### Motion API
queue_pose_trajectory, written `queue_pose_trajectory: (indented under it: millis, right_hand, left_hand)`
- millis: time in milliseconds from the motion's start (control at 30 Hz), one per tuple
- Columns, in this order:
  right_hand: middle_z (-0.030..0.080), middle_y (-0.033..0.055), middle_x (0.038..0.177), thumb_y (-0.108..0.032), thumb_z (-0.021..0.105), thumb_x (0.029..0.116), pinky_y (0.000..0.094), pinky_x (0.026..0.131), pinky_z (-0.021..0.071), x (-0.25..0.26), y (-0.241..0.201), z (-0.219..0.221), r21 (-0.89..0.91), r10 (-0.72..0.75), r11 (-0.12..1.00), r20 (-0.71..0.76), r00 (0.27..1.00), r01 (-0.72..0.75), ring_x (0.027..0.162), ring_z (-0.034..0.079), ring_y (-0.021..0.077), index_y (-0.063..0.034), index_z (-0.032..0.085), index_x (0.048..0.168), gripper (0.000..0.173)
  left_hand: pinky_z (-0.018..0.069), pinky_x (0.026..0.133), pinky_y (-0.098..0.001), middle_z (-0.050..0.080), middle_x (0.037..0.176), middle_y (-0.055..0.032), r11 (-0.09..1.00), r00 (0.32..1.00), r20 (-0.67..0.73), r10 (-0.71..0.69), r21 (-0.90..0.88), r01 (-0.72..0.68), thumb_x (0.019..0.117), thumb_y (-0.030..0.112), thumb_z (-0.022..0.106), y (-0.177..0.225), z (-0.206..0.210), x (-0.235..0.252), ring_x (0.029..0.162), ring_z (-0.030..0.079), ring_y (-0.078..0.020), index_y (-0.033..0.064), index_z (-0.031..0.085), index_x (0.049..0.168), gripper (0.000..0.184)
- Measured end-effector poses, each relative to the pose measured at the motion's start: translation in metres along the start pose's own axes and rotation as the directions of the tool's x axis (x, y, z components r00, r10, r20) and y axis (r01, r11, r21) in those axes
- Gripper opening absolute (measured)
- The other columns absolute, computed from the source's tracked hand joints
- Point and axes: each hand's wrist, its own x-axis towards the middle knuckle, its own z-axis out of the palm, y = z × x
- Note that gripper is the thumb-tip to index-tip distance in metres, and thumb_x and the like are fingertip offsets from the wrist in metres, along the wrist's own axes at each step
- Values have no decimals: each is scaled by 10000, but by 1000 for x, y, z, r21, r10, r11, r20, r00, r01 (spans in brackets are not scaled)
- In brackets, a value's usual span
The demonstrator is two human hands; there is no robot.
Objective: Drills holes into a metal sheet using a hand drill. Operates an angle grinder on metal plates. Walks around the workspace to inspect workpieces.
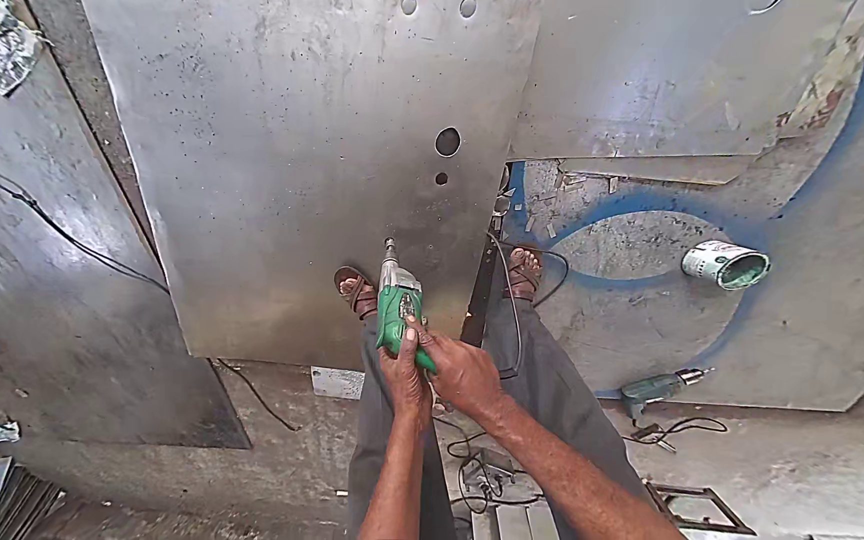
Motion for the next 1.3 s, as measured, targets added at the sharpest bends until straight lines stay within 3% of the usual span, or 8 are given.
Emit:
queue_pose_trajectory:
  millis: [167, 533, 1033, 1300]
  right_hand:
    - [699, 95, 1272, -192, 659, 904, 452, 638, 600, 7, 0, 10, 10, 0, 1000, 61, 998, 0, 797, 726, 275, -319, 423, 1585, 732]
    - [693, 101, 1270, -236, 667, 912, 466, 647, 601, 12, -2, 9, 41, -27, 999, 98, 995, 24, 802, 722, 284, -336, 355, 1614, 775]
    - [689, 106, 1276, -234, 655, 906, 463, 620, 586, 16, -5, 5, 20, -25, 1000, 113, 993, 23, 772, 714, 291, -341, 357, 1612, 773]
    - [680, 107, 1301, -240, 661, 903, 480, 653, 593, 28, -2, 3, 66, -2, 998, 154, 988, -8, 822, 725, 294, -337, 330, 1624, 799]
  left_hand:
    - [604, 880, -432, 669, 1149, -225, 998, 999, -1, -44, -37, 44, 926, 199, 734, -5, -12, 11, 1005, 700, -269, -27, 449, 1398, 595]
    - [599, 898, -443, 667, 1167, -233, 997, 999, 25, -43, -60, 45, 934, 247, 726, -4, -17, 14, 1030, 700, -281, -18, 451, 1401, 604]
    - [597, 902, -445, 664, 1173, -230, 994, 997, 22, -75, -75, 76, 919, 261, 734, -1, -17, 17, 1033, 697, -282, -18, 446, 1404, 630]
    - [593, 918, -440, 663, 1191, -227, 998, 998, 38, -53, -39, 54, 969, 225, 687, 3, -10, 27, 1048, 695, -277, -20, 448, 1410, 557]
